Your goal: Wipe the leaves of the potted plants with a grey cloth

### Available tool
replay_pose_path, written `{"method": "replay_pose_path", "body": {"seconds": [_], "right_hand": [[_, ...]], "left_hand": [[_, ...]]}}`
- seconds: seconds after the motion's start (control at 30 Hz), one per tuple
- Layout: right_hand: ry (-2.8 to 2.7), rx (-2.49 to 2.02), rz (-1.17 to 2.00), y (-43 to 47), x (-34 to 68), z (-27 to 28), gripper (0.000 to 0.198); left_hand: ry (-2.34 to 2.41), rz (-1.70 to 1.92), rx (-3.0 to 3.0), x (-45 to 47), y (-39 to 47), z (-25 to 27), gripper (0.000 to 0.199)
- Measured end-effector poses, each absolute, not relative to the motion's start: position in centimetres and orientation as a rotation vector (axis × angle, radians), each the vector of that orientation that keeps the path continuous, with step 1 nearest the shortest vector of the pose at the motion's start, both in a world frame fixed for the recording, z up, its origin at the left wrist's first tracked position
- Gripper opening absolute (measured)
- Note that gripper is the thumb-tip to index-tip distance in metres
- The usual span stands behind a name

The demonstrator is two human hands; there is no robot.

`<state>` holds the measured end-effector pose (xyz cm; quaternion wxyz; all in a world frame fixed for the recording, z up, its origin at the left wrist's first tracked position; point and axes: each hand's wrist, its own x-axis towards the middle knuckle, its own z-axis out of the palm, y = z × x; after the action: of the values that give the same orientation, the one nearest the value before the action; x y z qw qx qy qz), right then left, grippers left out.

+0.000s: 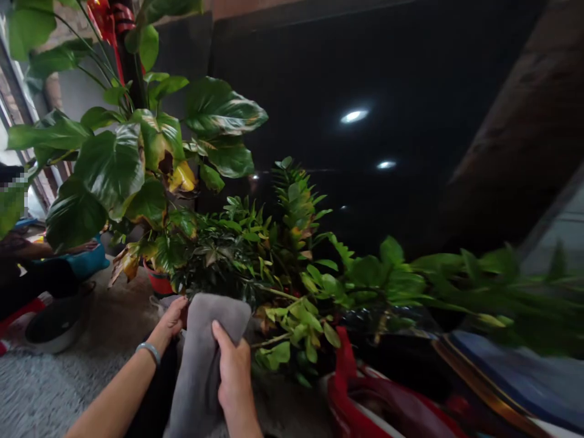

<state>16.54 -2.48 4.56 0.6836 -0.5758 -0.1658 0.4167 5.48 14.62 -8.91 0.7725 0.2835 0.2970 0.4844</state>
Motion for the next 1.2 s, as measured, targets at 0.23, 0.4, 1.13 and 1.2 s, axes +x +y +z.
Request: {"method": "replay_pose_path", "body": {"seconds": [0.23,0.4,1.13,1.2], "right_hand": [[-0.172,-1.187,0.822,1.4,19.8,7.3,0.06],[-0.443,-1.361,1.042,-2.8,16.1,3.1,0.045],[-0.517,-1.22,0.817,-0.5,17.2,8.3,0.05],[-0.416,-1.266,0.8,1.1,17.6,7.5,0.048]], "left_hand": [[0.632,1.067,0.624,5.4,13.8,-8.8,0.04],[0.63,1.086,0.621,5.4,13.7,-8.4,0.037],[0.625,1.095,0.672,5.0,13.3,-7.7,0.036],[0.638,1.099,0.662,5.2,13.3,-7.5,0.039]]}}
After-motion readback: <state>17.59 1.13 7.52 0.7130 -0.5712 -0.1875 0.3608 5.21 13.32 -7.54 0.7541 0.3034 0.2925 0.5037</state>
